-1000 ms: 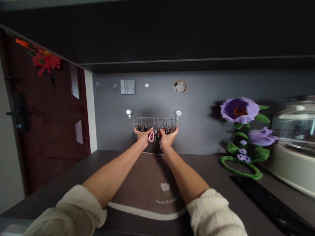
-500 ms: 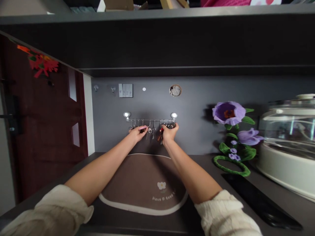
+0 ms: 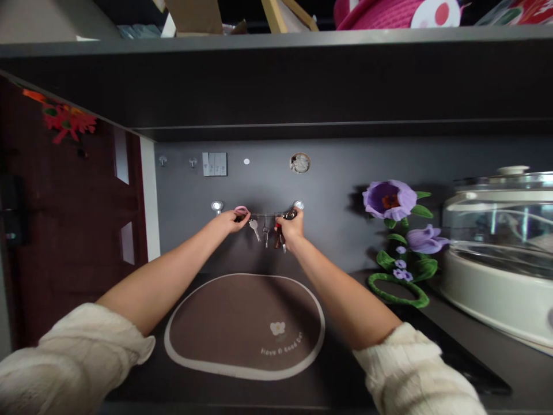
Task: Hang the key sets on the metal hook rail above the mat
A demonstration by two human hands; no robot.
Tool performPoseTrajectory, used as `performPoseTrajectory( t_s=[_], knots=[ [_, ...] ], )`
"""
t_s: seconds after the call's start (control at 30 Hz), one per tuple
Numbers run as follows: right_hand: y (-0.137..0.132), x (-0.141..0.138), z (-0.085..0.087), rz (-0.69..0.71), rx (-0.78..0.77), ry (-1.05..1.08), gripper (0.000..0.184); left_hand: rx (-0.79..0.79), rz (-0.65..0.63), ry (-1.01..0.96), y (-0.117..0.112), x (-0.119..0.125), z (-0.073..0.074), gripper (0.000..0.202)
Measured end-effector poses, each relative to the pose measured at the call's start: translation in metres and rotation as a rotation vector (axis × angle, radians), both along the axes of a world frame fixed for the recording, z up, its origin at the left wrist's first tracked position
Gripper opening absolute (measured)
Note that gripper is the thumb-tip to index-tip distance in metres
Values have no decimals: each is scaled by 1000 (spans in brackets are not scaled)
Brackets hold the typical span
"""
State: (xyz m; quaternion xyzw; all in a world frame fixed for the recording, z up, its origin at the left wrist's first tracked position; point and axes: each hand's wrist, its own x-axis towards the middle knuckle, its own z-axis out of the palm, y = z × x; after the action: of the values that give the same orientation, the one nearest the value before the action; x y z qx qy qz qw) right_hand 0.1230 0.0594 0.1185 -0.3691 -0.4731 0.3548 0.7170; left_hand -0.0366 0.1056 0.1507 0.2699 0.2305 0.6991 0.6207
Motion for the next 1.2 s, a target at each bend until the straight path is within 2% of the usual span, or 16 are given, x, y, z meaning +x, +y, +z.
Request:
performPoseTrajectory(
  t_s=[0.03,0.13,0.23,0.33,0.4,0.53,0.6,0.7,0.8,0.87,0.93,1.0,1.07,1.2],
  knots=[
    [-4,2,-5,31,-25,-14,64,-63,2,8,-3,-4,5,23],
    [-18,6,-23,117,-119,-68,64,-116,12,35,-13,-13,18,24],
    [-31,8,-47,215,-224,-141,65,-117,8,105,-27,-19,17,21],
    [-43,9,-72,303,-367,-258,67,-77,-25,160,-48,-23,0,21],
    [-50,10,-86,302,-436,-379,69,-51,-22,166,-67,-26,-15,34],
    [-60,13,-100,72,-408,-828,65,8,-67,224,-105,-31,-48,55],
    [-62,15,-102,-29,-380,-1099,60,-3,-88,283,-116,-31,-67,63],
    [-62,16,-99,-105,-469,-1344,60,-51,-110,420,-119,-34,-104,75],
    [-55,10,-91,-206,-530,-1366,64,-71,-148,530,-111,-39,-142,88],
    [-46,2,-82,-215,-478,-1313,60,-70,-123,617,-105,-43,-161,92],
    [-33,-10,-74,-189,-359,-1257,56,-60,-129,701,-102,-47,-170,96],
    [-20,-22,-68,-167,-273,-1218,58,-14,-157,784,-103,-49,-172,98],
    [-7,-33,-65,-164,-278,-1159,63,61,-168,871,-106,-51,-170,98],
    [5,-43,-68,-237,-208,-1035,62,183,-54,1147,-110,-54,-165,92]
  ],
)
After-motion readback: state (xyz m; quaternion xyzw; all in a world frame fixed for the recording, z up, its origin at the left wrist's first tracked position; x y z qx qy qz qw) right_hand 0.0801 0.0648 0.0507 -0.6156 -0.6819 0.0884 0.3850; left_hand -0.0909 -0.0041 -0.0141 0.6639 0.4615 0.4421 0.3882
